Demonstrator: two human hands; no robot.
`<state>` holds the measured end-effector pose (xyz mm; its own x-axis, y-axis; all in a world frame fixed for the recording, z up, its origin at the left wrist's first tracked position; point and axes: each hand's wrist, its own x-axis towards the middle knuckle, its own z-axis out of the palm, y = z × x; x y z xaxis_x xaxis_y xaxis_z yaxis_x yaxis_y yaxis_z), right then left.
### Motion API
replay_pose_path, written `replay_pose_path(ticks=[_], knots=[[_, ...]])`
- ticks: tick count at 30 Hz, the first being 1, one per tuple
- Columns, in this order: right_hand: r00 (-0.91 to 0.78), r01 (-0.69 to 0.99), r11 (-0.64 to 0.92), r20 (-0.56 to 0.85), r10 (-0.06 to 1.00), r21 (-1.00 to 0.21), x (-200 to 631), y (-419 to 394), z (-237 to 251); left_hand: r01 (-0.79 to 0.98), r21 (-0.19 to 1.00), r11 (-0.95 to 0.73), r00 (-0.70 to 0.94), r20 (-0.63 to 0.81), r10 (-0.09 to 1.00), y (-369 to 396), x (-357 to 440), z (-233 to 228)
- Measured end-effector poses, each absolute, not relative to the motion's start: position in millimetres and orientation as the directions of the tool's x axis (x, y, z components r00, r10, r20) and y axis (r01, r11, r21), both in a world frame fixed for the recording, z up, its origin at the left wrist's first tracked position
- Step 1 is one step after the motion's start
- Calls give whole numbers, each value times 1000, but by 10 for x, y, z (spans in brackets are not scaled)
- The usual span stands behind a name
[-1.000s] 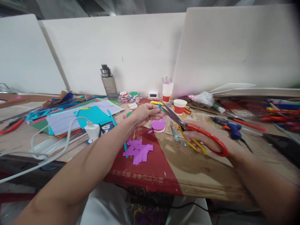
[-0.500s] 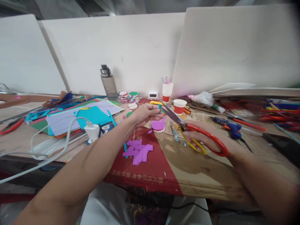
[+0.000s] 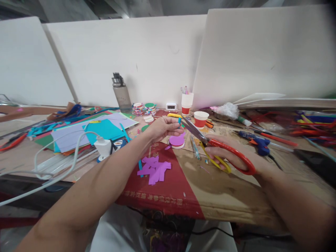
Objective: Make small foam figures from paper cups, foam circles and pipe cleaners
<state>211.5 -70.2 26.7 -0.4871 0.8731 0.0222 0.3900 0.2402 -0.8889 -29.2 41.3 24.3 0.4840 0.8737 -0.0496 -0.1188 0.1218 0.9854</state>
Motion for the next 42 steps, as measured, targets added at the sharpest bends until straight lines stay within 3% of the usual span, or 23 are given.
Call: replay_pose_path(ticks=[18,23,28,42], knots=[[-507,425,259,9,862,-868,2137,-657,223,-52,989,-139,530,146,836,389,-295,208],[-508,449,290,26,861,-845,2158,-617,192,-36,989,-144,535,140,833,408,-309,200],[-495,415,210,-25,869,-885,2142,-634,187,-25,985,-171,538,157,828,407,-316,204],[-444,433,169,-46,895,-885,2127,-664,178,-7,984,-177,542,152,827,390,-319,224]])
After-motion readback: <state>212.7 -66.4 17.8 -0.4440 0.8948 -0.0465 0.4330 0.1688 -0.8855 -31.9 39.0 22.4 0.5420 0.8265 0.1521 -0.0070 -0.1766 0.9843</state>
